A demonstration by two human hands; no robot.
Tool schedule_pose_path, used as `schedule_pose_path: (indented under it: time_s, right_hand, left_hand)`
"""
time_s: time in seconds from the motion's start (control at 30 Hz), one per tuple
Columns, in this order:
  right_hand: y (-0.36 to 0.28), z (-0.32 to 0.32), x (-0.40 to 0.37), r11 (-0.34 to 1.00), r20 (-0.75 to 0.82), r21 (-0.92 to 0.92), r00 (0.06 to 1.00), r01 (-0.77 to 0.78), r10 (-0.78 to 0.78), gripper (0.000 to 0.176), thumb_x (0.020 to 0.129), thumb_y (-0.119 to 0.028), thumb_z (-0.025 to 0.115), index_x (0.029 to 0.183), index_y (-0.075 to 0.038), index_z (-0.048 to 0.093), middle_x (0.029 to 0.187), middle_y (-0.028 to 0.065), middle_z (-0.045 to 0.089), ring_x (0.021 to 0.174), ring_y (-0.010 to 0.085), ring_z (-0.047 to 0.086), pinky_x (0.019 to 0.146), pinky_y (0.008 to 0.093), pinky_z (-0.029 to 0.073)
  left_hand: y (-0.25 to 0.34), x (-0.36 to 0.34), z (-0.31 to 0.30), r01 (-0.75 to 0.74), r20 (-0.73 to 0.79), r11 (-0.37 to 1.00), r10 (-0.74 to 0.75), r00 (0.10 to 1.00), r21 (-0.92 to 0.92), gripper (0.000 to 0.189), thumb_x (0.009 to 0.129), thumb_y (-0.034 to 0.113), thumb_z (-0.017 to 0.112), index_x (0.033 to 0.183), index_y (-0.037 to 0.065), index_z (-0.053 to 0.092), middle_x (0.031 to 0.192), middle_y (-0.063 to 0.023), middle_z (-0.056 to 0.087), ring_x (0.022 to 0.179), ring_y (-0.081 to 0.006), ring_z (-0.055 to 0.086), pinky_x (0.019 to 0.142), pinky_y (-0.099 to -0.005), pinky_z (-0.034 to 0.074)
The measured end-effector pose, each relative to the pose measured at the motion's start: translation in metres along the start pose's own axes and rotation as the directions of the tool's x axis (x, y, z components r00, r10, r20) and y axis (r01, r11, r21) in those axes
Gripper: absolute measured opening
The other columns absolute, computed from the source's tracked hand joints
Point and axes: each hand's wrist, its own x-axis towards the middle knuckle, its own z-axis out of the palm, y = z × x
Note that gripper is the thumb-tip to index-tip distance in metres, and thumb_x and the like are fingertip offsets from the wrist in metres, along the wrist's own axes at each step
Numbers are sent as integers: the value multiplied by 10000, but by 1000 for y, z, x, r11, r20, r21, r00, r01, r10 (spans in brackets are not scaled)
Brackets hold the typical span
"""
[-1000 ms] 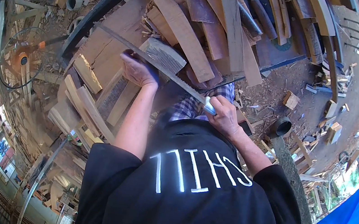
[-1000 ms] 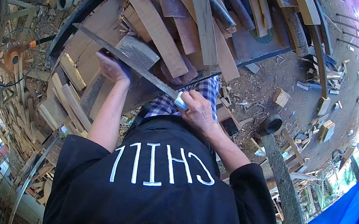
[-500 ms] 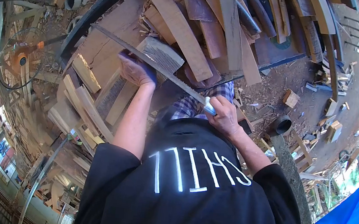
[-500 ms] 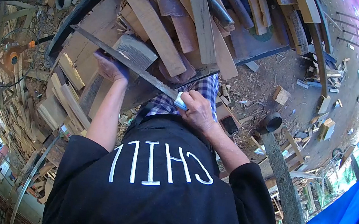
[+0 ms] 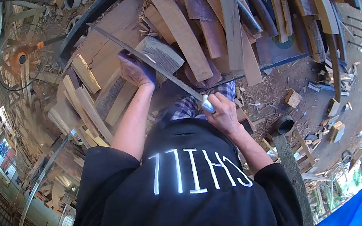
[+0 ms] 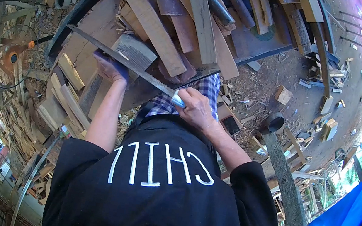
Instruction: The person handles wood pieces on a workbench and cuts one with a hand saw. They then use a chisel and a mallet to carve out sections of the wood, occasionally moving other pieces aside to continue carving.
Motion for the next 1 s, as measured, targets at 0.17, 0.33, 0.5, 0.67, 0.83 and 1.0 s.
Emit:
schedule_pose_path:
  time_s: [0.17, 0.33, 0.5, 0.67, 0.83, 1.0]
  right_hand:
    - [-9, 8, 14, 1000, -27, -4, 1000, -16, 16, 258, 731, -133, 752, 896, -68, 565, 800, 119, 550, 766, 318, 614, 636, 435, 501]
    - [-5, 6, 5, 999, -4, 28, 999, -47, 47, 264, 735, -142, 750, 907, -70, 563, 795, 118, 551, 767, 320, 616, 630, 433, 502]
    - [-10, 14, 18, 1000, -62, 2, 998, -21, 21, 262, 738, -147, 748, 904, -70, 561, 788, 116, 546, 753, 313, 611, 622, 427, 497]
    - [-10, -5, 2, 999, -21, -39, 1000, -16, 15, 264, 735, -144, 748, 903, -65, 560, 782, 114, 545, 744, 304, 607, 620, 429, 495]
    - [-8, -5, 6, 1000, -19, -24, 1000, -8, 7, 253, 739, -139, 748, 892, -61, 561, 780, 113, 546, 746, 307, 607, 623, 428, 495]
    - [-9, 4, 20, 999, -16, 32, 1000, -22, 23, 218, 778, -150, 738, 878, -58, 568, 778, 127, 553, 732, 327, 606, 611, 432, 485]
  left_hand:
    - [9, -1, -3, -54, 15, 993, 53, 998, 103, 295, 828, 245, 687, 983, 36, 548, 882, -165, 656, 826, -347, 619, 733, -438, 439]
    - [0, 0, -1, -44, 28, 990, 41, 999, 130, 285, 846, 251, 667, 990, 36, 549, 906, -163, 664, 840, -342, 626, 732, -433, 439]
    - [-27, 11, 7, 118, 65, 993, -119, 991, 26, 299, 850, 261, 664, 1003, 31, 549, 927, -175, 664, 851, -346, 628, 735, -438, 440]
    - [1, 0, -2, -46, 47, 984, 38, 998, 173, 347, 823, 303, 692, 996, 48, 533, 903, -179, 644, 872, -375, 616, 738, -446, 446]
    - [1, 0, -2, -16, 46, 996, 12, 999, 83, 382, 809, 320, 706, 984, 34, 523, 898, -173, 639, 889, -379, 613, 746, -455, 442]
    - [-22, 4, 6, 6, 60, 1000, -5, 998, -15, 344, 821, 291, 695, 994, 45, 528, 915, -165, 648, 884, -368, 619, 747, -449, 443]
